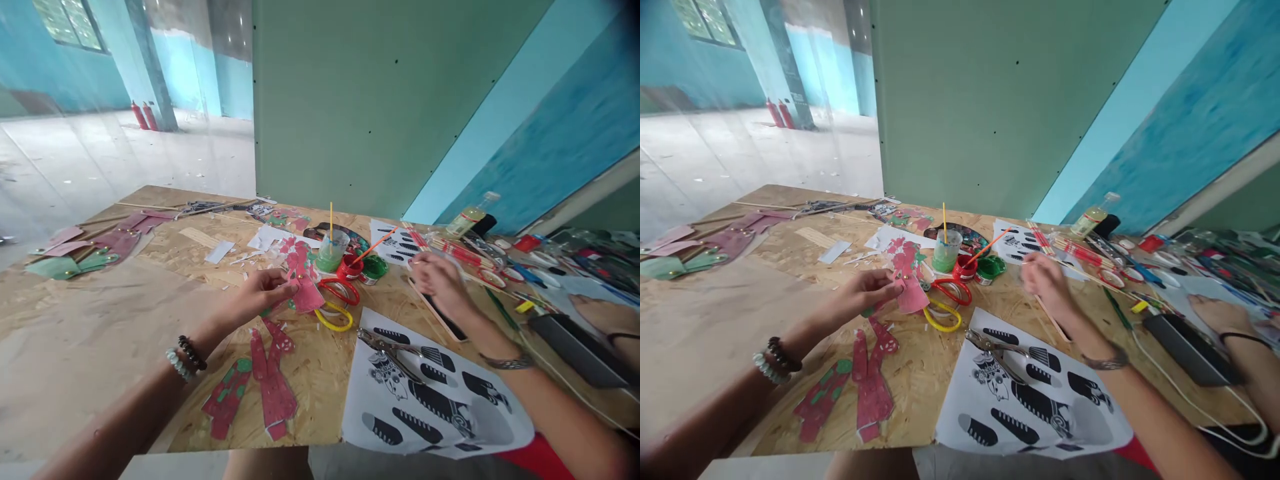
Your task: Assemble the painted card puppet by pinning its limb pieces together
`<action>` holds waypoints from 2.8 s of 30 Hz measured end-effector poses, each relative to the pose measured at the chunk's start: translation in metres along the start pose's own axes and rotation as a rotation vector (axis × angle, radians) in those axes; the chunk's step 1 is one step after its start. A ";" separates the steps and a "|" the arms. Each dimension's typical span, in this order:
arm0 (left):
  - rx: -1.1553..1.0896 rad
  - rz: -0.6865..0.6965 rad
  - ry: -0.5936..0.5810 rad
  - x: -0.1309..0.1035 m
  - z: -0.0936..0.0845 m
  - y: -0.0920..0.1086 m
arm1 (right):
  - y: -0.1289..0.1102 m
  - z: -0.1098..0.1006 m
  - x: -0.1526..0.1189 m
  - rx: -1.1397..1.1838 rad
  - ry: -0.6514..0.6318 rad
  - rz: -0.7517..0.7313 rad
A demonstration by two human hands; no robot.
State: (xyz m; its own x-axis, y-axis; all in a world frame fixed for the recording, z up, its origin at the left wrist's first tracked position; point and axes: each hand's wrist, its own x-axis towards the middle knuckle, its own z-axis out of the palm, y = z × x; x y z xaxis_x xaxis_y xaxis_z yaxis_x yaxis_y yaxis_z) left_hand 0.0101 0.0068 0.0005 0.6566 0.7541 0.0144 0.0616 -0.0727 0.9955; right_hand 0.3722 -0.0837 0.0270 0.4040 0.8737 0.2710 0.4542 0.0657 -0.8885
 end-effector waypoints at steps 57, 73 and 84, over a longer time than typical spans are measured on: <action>0.335 0.084 0.231 -0.003 0.030 -0.022 | -0.040 0.147 -0.080 0.326 -0.445 -0.065; 0.049 0.069 0.249 -0.008 0.035 -0.011 | -0.045 0.144 -0.083 0.229 -0.269 -0.190; 0.246 0.189 0.287 -0.014 0.037 -0.008 | -0.044 0.140 -0.076 0.283 -0.286 -0.213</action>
State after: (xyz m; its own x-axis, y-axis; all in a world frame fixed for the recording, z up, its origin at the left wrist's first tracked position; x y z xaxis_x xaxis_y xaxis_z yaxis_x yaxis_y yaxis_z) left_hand 0.0283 -0.0277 -0.0109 0.4399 0.8610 0.2551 0.1604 -0.3549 0.9210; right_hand 0.2106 -0.0852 -0.0066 0.0716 0.9220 0.3806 0.2523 0.3524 -0.9012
